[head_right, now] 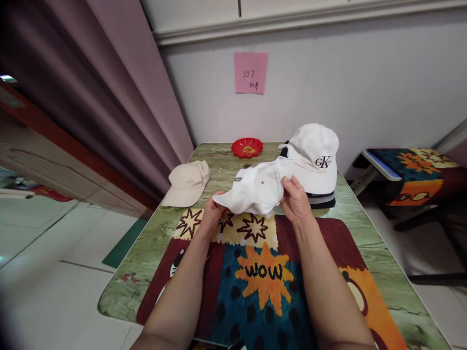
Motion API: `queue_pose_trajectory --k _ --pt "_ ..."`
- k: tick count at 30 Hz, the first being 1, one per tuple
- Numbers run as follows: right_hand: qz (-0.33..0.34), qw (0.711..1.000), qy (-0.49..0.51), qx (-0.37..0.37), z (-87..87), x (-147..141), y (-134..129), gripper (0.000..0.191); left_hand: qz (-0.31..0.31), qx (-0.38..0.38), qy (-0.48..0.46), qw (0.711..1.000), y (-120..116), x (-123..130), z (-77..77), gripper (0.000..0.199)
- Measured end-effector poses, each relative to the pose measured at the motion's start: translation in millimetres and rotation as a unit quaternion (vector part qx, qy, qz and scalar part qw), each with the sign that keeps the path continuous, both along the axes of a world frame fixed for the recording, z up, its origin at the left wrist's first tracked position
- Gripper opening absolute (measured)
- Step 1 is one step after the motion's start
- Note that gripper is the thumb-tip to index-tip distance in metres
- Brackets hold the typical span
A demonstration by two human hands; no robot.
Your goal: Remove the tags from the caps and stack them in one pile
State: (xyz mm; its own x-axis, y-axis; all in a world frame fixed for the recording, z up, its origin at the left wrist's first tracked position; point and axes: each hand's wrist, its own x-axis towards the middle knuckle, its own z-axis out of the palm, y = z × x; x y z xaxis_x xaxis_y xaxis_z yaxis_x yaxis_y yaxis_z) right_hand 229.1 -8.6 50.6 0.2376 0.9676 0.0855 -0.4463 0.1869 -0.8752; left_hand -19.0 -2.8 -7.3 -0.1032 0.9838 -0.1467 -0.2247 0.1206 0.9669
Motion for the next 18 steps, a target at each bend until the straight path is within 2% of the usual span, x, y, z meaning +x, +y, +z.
queue_pose_trajectory --k 4,8,11,14,16,18 --pt "0.028 1.000 0.006 -0.004 -1.1 -8.0 -0.6 0.035 0.001 -0.011 -0.104 0.994 -0.3 2.8 6.2 0.064" --pt "0.029 0.999 0.023 0.015 -3.7 -18.0 1.9 0.044 -0.008 0.018 -0.193 0.981 2.4 1.3 17.3 0.054" --pt "0.038 0.999 -0.025 0.007 -9.2 -23.0 2.7 0.052 -0.027 0.058 -0.211 0.975 3.8 -0.1 20.8 0.044" --pt "0.079 0.989 -0.121 -0.029 -14.4 -21.7 1.2 0.047 -0.039 0.071 -0.163 0.983 3.6 0.0 18.1 0.049" --pt "0.126 0.973 -0.187 -0.040 -14.8 -17.6 -0.5 0.046 -0.006 0.076 -0.075 0.994 2.5 0.1 16.0 0.055" --pt "0.168 0.952 -0.255 -0.026 -11.7 -12.8 -2.4 0.044 0.056 0.118 0.047 0.990 0.6 -0.3 16.9 0.060"
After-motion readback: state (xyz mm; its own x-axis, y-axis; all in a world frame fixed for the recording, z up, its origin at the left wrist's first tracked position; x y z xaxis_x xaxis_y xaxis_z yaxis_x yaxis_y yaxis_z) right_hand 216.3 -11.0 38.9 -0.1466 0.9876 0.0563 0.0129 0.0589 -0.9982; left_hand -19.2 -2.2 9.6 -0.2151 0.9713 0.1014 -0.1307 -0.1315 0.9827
